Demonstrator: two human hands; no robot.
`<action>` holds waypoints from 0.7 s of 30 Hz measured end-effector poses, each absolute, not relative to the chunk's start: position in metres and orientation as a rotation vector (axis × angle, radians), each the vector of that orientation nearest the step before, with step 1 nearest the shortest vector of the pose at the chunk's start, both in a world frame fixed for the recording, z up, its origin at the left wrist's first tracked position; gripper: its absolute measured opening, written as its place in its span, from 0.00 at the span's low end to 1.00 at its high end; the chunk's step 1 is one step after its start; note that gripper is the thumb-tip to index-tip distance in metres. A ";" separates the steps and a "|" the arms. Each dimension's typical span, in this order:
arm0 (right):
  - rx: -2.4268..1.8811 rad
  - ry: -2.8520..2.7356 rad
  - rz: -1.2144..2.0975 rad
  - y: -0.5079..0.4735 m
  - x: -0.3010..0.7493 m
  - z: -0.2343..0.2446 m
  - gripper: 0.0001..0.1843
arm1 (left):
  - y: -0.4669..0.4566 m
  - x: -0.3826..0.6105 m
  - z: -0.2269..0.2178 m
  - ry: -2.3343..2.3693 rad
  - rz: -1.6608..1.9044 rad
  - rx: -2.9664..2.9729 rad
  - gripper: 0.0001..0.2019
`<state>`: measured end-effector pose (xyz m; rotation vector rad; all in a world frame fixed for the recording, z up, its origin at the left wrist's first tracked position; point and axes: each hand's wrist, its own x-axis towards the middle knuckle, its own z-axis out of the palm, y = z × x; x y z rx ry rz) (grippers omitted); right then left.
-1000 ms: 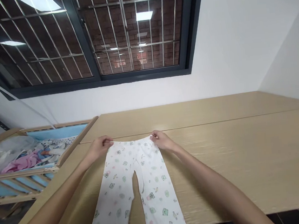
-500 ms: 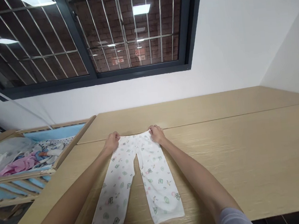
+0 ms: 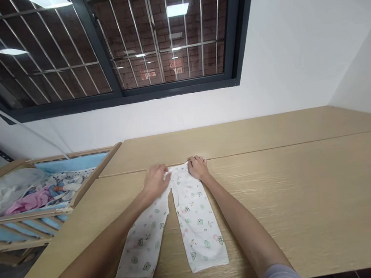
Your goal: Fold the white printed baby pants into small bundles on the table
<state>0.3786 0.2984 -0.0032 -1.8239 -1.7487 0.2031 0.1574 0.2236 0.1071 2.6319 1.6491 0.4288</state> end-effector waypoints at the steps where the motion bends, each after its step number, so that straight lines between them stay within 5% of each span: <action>1: -1.831 -1.732 0.211 0.299 0.379 -0.003 0.19 | 0.200 0.168 0.110 1.539 0.383 2.678 0.11; 7: -1.832 -1.687 0.257 0.299 0.382 -0.002 0.17 | 0.061 0.207 0.090 0.815 -0.048 2.837 0.21; 13: -1.793 -1.670 0.303 0.299 0.384 -0.001 0.13 | 0.026 0.226 0.050 1.085 0.006 2.573 0.25; 21: -1.751 -1.638 0.359 0.299 0.384 -0.004 0.09 | 0.031 0.224 0.062 1.138 0.029 2.470 0.15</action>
